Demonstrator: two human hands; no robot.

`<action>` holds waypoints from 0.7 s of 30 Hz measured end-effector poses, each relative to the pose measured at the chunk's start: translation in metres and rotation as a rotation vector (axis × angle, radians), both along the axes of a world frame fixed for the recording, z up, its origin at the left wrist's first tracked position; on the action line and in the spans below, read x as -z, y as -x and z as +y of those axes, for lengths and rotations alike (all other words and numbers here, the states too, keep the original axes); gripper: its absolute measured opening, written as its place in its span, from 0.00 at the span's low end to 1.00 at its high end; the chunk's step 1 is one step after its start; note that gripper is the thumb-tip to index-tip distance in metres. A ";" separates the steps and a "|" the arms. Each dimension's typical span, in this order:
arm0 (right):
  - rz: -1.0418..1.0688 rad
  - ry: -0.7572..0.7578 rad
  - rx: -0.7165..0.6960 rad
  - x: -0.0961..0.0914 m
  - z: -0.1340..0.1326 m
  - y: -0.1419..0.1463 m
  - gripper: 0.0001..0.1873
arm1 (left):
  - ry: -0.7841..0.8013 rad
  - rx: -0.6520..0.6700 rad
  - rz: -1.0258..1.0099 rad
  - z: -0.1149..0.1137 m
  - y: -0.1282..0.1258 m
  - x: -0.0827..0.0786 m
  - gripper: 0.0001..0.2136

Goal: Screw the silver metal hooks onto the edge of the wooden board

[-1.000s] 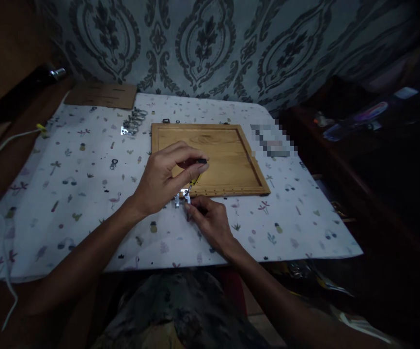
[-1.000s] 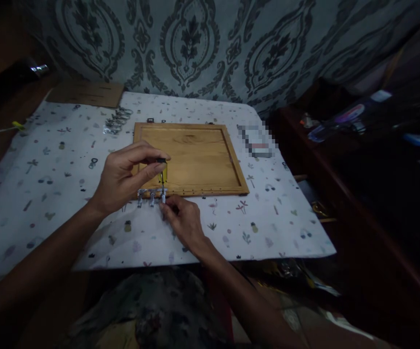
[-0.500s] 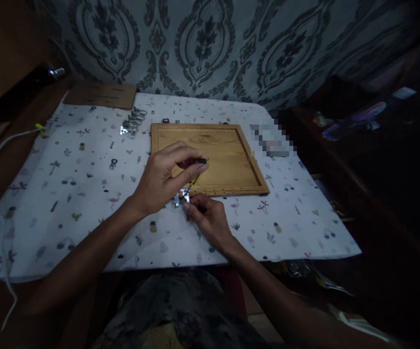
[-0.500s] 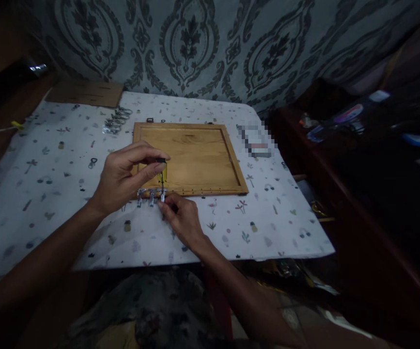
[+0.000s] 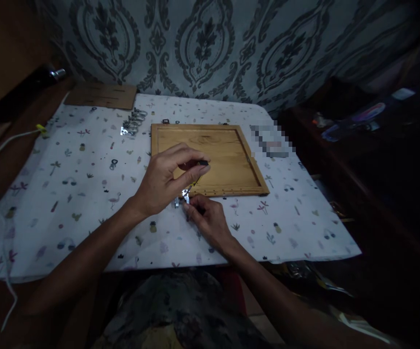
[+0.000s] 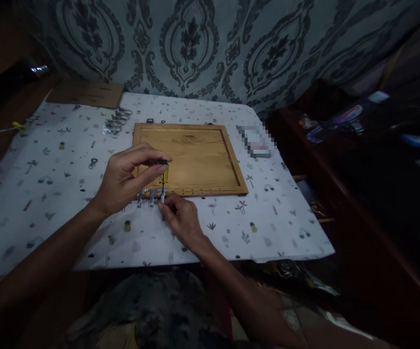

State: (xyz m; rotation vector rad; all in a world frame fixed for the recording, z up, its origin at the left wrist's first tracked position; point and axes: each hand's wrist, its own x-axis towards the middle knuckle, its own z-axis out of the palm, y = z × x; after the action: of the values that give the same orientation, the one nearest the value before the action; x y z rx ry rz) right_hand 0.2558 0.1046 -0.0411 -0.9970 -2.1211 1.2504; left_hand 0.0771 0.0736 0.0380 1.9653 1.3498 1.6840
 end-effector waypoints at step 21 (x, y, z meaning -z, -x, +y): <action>0.008 -0.009 -0.026 -0.001 0.002 0.000 0.18 | -0.080 -0.030 0.149 0.000 0.000 0.000 0.09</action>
State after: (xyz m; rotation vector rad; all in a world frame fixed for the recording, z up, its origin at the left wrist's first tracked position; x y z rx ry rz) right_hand 0.2558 0.1061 -0.0399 -0.9624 -2.1381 1.2546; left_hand 0.0767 0.0736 0.0376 2.1637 1.3878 1.6580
